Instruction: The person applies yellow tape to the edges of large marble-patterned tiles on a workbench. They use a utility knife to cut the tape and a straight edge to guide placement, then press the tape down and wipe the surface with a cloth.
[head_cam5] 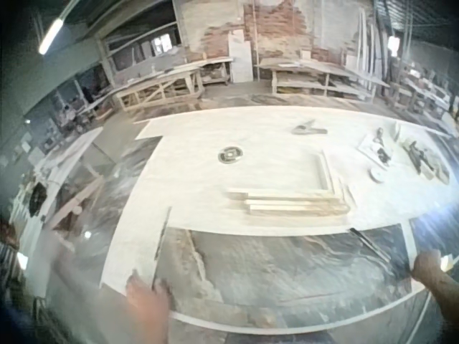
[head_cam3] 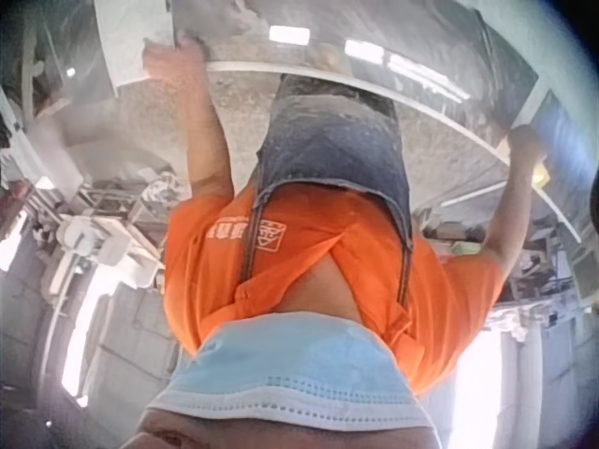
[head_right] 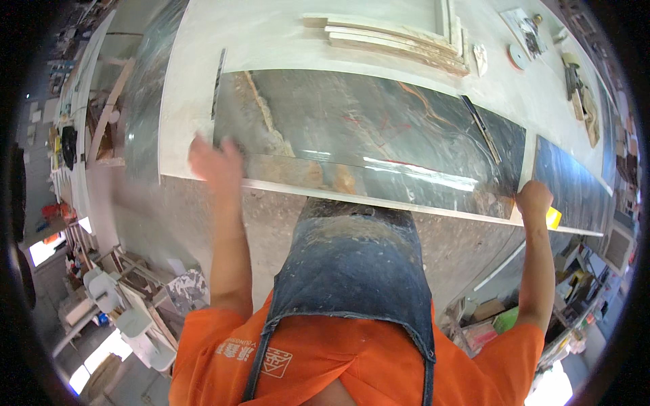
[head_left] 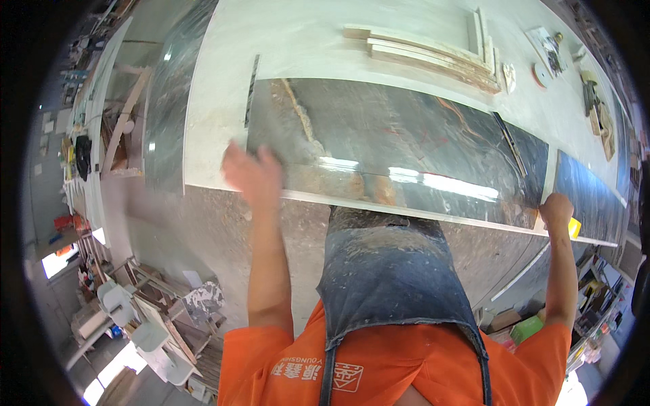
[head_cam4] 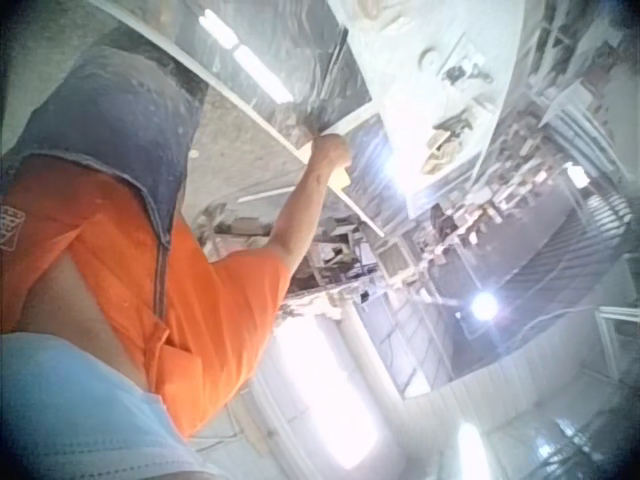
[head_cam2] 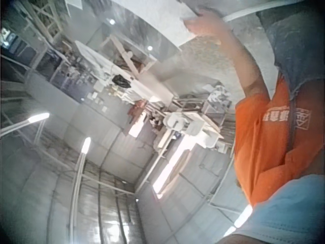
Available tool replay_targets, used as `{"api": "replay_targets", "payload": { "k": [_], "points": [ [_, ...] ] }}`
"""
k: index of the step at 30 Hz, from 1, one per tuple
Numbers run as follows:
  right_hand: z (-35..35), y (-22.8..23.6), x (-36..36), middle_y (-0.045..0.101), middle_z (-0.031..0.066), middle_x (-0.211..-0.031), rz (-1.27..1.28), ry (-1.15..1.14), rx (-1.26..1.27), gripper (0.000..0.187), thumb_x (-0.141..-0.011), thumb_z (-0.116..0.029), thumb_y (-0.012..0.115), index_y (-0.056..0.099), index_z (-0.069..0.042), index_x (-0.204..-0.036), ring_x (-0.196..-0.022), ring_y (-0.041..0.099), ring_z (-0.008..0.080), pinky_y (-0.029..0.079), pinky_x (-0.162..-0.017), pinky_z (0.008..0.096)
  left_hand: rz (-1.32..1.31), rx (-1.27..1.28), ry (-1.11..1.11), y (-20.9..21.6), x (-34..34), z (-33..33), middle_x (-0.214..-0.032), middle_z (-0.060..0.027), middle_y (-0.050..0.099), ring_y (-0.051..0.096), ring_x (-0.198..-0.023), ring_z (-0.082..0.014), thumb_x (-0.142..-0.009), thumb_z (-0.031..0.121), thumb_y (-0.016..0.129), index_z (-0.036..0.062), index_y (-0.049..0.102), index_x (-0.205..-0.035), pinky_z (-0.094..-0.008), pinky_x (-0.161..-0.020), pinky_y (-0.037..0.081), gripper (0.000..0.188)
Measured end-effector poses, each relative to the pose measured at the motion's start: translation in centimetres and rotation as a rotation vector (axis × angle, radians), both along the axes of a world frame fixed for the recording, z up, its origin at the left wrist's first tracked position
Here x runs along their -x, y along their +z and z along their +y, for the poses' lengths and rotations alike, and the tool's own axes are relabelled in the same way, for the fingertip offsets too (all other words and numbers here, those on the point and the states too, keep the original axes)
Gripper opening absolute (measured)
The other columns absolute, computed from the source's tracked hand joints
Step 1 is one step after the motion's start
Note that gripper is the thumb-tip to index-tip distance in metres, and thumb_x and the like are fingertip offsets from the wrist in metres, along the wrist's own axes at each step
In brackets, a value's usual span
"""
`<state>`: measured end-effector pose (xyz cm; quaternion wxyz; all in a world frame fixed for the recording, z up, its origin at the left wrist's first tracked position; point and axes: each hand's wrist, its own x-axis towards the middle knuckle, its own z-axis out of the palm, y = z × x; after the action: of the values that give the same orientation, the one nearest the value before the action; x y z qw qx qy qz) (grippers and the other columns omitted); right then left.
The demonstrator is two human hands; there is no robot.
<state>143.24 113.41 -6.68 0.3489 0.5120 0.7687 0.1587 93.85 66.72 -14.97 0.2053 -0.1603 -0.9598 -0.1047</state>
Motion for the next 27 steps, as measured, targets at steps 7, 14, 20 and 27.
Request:
{"api": "replay_targets", "payload": {
  "k": [7,14,20,27],
  "points": [
    [0.3,-0.2,-0.4,0.076,0.0221,-0.093,0.046,0.007,-0.009,0.026,-0.082,-0.027,0.072,0.08,-0.004,-0.09,-0.09,0.075,0.0393,0.06,-0.079,0.0475,-0.181,-0.014,-0.483,0.5,-3.8,10.2,-0.15,-0.0238,0.049,0.039,-0.144,-0.0434,-0.093,0.039,0.067,-0.0023,0.045,-0.148,-0.0589,-0.119,0.026,0.072],
    [-0.2,0.0,-0.3,0.076,0.0217,-0.096,0.009,0.023,0.004,0.024,-0.083,-0.025,0.069,0.079,-0.004,-0.09,-0.094,0.075,0.0399,0.06,-0.082,0.0481,-0.166,0.081,-0.235,-0.3,6.3,3.3,-0.157,-0.0223,0.042,0.033,-0.148,-0.0415,-0.099,0.044,0.058,-0.0011,0.046,-0.149,-0.0598,-0.123,0.019,0.068],
    [-0.1,-0.4,-1.3,0.076,0.0211,-0.096,0.018,-0.016,-0.013,0.025,-0.082,-0.026,0.069,0.079,-0.004,-0.091,-0.095,0.074,0.0403,0.06,-0.083,0.0483,-0.062,0.117,-0.276,-1.4,9.1,1.1,-0.154,-0.0226,0.045,0.034,-0.147,-0.0413,-0.1,0.042,0.057,-0.0014,0.048,-0.146,-0.0587,-0.123,0.02,0.064],
    [2.5,2.2,-2.0,0.075,0.0228,-0.094,0.024,-0.005,0.234,0.045,-0.075,-0.046,0.076,0.08,-0.003,-0.088,-0.09,0.074,0.042,0.059,-0.079,0.0504,0.027,0.151,-0.272,-1.2,2.0,5.4,-0.149,-0.0234,0.05,0.037,-0.145,-0.0413,-0.101,0.038,0.058,-0.0018,0.05,-0.144,-0.0588,-0.121,0.022,0.059]
  ]
}}
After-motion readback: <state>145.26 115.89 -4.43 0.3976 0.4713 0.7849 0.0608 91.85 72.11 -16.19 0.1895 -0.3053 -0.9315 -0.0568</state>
